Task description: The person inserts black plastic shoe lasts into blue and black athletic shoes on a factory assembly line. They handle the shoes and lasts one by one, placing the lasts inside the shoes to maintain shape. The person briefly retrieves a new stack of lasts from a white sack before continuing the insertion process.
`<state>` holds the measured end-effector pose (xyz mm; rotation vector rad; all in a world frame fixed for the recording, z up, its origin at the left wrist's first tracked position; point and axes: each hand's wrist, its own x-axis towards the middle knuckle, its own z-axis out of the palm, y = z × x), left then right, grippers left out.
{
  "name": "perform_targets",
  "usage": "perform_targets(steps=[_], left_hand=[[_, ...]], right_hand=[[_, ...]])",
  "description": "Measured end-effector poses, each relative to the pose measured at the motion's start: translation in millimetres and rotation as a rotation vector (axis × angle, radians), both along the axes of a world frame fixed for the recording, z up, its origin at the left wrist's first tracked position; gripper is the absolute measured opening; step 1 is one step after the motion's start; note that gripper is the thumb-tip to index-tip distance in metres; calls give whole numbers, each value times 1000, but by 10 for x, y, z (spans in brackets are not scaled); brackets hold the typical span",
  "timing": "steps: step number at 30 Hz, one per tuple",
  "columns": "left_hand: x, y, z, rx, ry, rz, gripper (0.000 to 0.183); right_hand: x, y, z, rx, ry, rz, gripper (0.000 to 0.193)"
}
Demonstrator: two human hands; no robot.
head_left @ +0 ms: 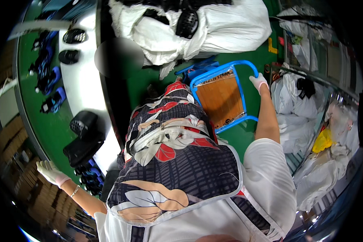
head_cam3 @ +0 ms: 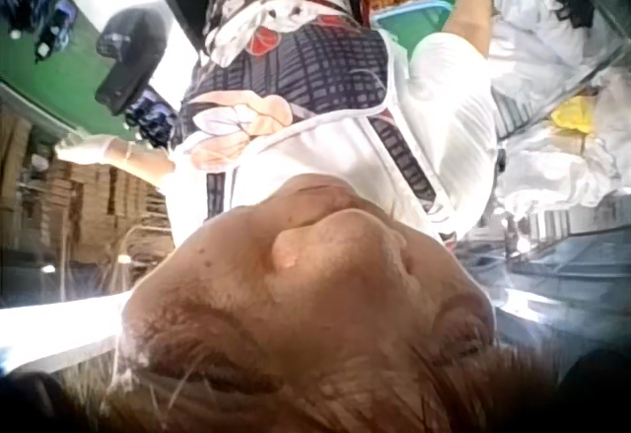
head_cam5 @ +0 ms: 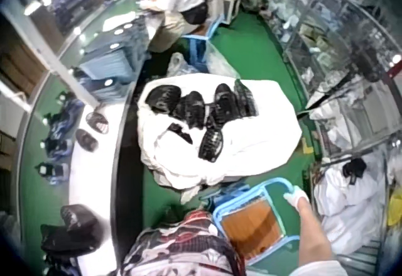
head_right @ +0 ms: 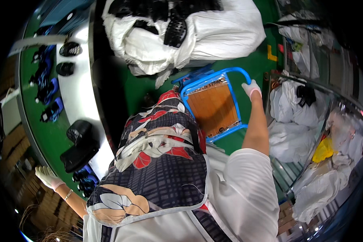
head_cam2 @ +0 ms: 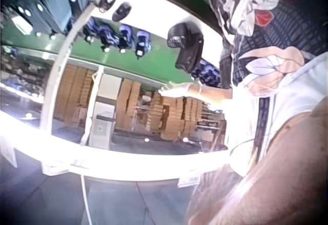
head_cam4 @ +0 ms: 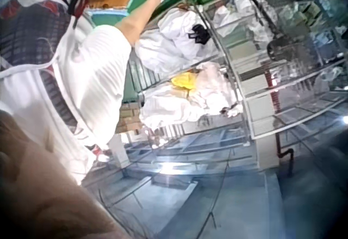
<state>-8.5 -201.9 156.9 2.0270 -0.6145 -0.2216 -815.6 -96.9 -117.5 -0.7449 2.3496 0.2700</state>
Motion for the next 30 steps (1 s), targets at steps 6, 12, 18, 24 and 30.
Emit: perform_targets(steps=[6,12,18,24,30], left_hand=[[-480,-646,143,-73,-75,-256,56],[-852,-1185,142,-89,-115,-459,54],[-738,-1508,-125,-150,-47,-587,51],[-1092,-1748,-234,-221,57,-692,47],[-1830,-1664,-151,-156,28,-767,48]], right_hand=[[260,-1,188,-128,-71,-37,43],[391,481,426,-51,11,-127,45],[370,1094,673,-36,64,-246,42],[224,930,1056,4,118,-275,43],[-415,533,1085,-51,104,-85,43]])
